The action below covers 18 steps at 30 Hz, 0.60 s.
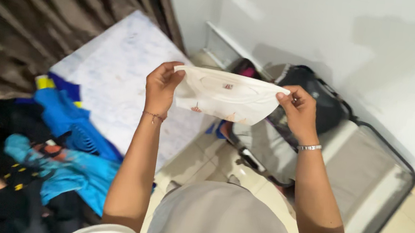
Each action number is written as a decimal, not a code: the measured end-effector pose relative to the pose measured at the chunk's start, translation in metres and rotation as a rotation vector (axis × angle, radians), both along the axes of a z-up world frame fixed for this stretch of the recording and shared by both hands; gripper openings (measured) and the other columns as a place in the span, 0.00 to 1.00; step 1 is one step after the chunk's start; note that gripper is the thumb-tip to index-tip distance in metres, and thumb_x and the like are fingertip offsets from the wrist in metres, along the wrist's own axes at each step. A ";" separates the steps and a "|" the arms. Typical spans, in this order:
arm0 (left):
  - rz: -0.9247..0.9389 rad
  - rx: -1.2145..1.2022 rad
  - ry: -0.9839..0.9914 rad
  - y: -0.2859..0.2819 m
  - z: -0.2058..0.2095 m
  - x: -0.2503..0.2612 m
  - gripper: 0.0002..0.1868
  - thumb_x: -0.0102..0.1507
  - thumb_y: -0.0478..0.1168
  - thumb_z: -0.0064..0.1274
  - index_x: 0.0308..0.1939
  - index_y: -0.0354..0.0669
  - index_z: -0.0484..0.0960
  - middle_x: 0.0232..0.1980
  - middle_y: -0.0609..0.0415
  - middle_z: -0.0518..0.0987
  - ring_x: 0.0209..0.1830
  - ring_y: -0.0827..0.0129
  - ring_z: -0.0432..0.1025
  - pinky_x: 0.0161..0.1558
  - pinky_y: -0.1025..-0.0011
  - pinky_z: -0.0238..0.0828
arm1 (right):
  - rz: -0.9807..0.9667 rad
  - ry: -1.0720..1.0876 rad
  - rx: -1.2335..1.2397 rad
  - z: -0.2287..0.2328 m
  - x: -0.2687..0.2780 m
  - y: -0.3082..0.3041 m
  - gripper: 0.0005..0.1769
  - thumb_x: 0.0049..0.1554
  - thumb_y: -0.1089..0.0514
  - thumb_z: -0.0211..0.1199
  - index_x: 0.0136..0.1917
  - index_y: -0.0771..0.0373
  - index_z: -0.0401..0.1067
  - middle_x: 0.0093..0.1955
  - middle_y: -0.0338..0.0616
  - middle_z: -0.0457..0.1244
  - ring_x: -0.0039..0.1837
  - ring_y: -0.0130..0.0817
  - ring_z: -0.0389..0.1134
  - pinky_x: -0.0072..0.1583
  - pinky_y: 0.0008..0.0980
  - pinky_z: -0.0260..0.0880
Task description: The person folds a white t-shirt and a black t-shirt on a small table. They then place the folded white t-shirt into an open suitcase on the floor. The person continues to fold the black t-shirt on the table.
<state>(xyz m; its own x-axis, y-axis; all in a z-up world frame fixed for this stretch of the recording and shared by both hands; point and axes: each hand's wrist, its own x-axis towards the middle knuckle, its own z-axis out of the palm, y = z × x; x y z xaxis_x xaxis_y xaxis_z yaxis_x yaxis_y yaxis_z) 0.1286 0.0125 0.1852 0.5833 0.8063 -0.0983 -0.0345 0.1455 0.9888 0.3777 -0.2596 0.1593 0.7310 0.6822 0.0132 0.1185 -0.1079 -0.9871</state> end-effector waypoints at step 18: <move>-0.544 -0.082 0.089 -0.147 -0.141 0.227 0.10 0.65 0.33 0.61 0.49 0.34 0.84 0.39 0.61 0.77 0.39 0.79 0.70 0.44 0.77 0.71 | -0.310 0.099 -0.358 -0.072 0.078 -0.257 0.09 0.61 0.57 0.69 0.51 0.65 0.76 0.33 0.35 0.61 0.36 0.21 0.55 0.39 0.24 0.56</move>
